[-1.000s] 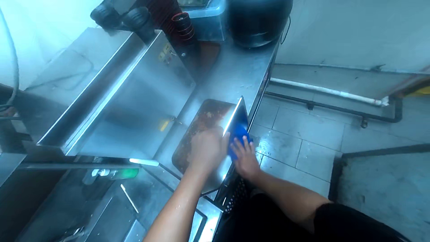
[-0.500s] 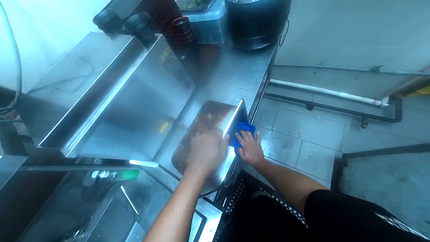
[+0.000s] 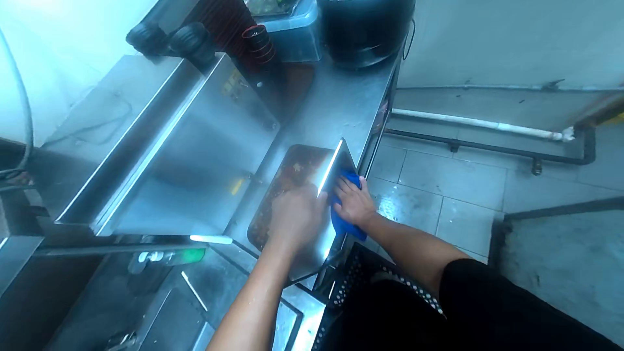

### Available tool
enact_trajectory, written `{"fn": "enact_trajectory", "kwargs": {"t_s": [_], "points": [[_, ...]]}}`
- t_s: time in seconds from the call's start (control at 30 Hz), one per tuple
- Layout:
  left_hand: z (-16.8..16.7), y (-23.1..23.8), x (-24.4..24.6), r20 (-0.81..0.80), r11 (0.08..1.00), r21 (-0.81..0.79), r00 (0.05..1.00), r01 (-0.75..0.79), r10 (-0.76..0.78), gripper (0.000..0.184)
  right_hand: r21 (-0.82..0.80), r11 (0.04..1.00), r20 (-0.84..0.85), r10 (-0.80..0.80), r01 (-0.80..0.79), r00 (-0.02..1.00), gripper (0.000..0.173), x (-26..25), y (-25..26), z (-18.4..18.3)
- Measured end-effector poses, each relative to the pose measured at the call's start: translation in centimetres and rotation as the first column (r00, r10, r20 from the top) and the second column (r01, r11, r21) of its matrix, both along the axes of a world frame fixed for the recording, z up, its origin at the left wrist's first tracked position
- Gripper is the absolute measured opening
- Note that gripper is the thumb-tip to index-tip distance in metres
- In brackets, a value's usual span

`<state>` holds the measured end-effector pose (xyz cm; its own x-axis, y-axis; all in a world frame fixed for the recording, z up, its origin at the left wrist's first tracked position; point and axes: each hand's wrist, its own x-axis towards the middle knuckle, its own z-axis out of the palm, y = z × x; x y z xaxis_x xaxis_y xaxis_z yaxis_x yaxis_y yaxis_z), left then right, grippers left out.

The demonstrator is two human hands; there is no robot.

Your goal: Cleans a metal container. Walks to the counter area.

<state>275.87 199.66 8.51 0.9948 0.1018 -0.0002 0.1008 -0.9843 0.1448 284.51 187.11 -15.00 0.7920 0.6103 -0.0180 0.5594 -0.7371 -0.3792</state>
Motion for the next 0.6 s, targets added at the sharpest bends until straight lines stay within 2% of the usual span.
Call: {"fn": "enact_trajectory", "kwargs": {"t_s": [0.1,0.17,0.23,0.3,0.37,0.4,0.5,0.6], "points": [[0.1,0.2,0.4,-0.009,1.0,-0.001,1.0,-0.026,0.026,0.041,-0.006,0.994,-0.037,-0.108,0.108,0.993,0.059,-2.7,1.8,0.1],[0.3,0.4,0.4,-0.041,0.999,-0.014,0.998,-0.049,0.049,0.041,0.008,0.999,-0.188,0.045,-0.045,0.981,0.063,-6.1,2.5,1.0],[0.2,0.4,0.4,-0.048,0.998,-0.016,0.997,-0.054,0.053,0.041,0.079,0.952,-0.293,0.305,-0.295,0.906,0.058,-9.7,2.5,1.8],[0.1,0.4,0.5,-0.047,0.998,-0.011,0.997,-0.061,0.06,0.042,0.144,0.871,-0.286,0.492,-0.47,0.822,0.052,-11.0,2.6,1.6],[0.2,0.3,0.4,-0.069,0.997,-0.011,0.995,-0.076,0.075,0.043,0.141,0.837,-0.239,0.547,-0.528,0.803,0.05,-9.0,2.3,1.8],[0.3,0.3,0.4,-0.079,0.997,-0.01,0.994,-0.079,0.078,0.043,0.114,0.862,-0.23,0.507,-0.494,0.831,0.053,-7.1,2.1,2.1],[0.2,0.4,0.5,-0.068,0.998,-0.01,0.995,-0.069,0.069,0.043,-0.008,0.97,-0.198,0.235,-0.242,0.952,0.061,-0.7,2.4,2.5],[0.7,0.7,-0.3,-0.056,0.994,-0.083,0.997,-0.065,0.06,0.036,-0.104,0.985,-0.091,0.13,-0.139,0.987,0.064,1.6,3.1,1.7]]}}
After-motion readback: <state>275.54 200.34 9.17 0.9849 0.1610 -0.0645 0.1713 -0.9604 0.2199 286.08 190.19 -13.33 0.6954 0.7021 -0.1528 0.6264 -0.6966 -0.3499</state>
